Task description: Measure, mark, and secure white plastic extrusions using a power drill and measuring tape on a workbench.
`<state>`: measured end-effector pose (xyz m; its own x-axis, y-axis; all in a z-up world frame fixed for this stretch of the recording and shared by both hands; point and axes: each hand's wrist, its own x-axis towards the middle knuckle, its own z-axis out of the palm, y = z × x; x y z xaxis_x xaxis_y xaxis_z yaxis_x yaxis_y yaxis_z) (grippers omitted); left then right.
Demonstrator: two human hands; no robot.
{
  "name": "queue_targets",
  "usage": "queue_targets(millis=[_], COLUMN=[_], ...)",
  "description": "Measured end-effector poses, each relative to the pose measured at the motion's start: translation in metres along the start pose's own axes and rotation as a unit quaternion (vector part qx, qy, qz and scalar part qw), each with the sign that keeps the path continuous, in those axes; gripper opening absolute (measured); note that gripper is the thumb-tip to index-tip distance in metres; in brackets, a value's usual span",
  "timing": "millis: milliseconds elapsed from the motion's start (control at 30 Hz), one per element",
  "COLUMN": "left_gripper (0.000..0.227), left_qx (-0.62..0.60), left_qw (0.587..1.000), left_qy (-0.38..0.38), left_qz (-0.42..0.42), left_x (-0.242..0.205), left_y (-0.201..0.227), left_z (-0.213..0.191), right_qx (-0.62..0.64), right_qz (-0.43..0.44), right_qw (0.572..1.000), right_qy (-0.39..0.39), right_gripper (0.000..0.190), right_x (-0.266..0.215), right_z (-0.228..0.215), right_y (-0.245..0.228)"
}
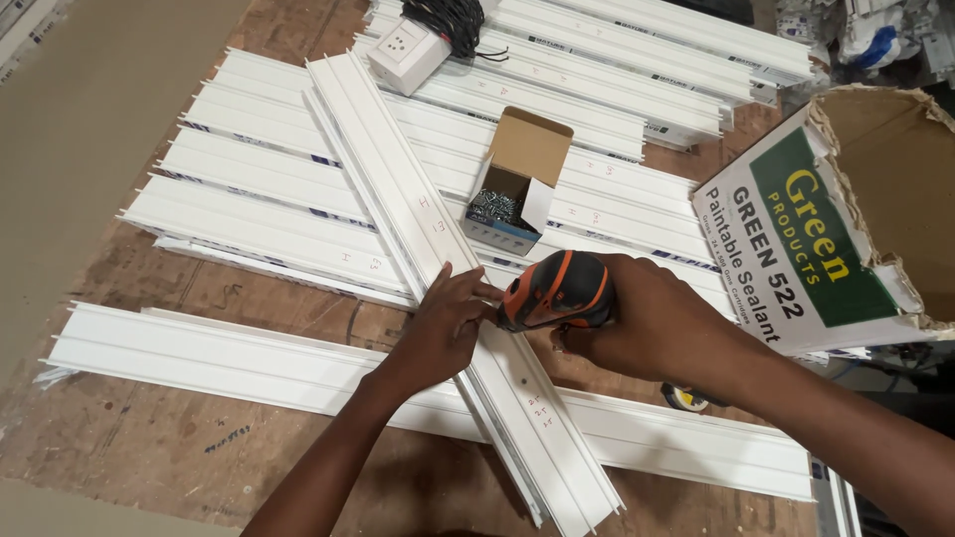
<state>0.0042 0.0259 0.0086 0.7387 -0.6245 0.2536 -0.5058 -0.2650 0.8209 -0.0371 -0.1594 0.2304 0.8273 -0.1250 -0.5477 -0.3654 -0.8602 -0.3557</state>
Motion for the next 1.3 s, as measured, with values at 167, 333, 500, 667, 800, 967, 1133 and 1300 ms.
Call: queue_targets(millis=[167,333,500,667,800,967,1133,1300], left_gripper=[0.029,0.027,0.027,0.023,0.024,0.052,0.063,0.057], left_qx=[-0.001,-0.009,-0.014,-0.014,0.002,-0.330,-0.332,-0.279], left_qw=[1.000,1.000,1.000,1.000,1.000,0.941,0.940,0.952], left_qy=[-0.012,-0.007,-0.014,-0.015,-0.005,0.021,-0.024,-0.011], left_qz=[-0.008,-0.007,-0.007,-0.014,-0.003,-0.072,0.073,0.125], left_x=[0.000,0.000,0.000,0.000,-0.002,0.028,0.067,0.077], left_y=[-0.001,-0.002,-0.001,-0.002,-0.010,0.036,0.088,0.092], left_z=[0.000,-0.001,-0.002,-0.002,0.004,-0.020,-0.038,-0.036], right_qx=[-0.022,-0.026,-0.034,-0.034,-0.028,-0.140,-0.135,-0.088], right_qz=[-0.012,-0.024,-0.016,-0.005,-0.018,-0.037,-0.001,0.002], right_qw=[1.000,0.999,0.999,0.999,0.999,0.989,0.991,0.996], right_qy=[-0.002,-0.002,-0.003,-0.007,-0.002,-0.018,-0.024,-0.028], right_gripper=[0.041,0.041,0.041,0.041,0.045,0.040,0.049,0.047], right_x=[0.003,0.004,0.003,0.005,0.011,0.019,0.024,0.020], right_z=[0.002,0.001,0.001,0.001,0.001,0.007,0.008,0.003], right_y=[0.001,0.001,-0.002,-0.002,-0.002,0.004,0.007,0.001])
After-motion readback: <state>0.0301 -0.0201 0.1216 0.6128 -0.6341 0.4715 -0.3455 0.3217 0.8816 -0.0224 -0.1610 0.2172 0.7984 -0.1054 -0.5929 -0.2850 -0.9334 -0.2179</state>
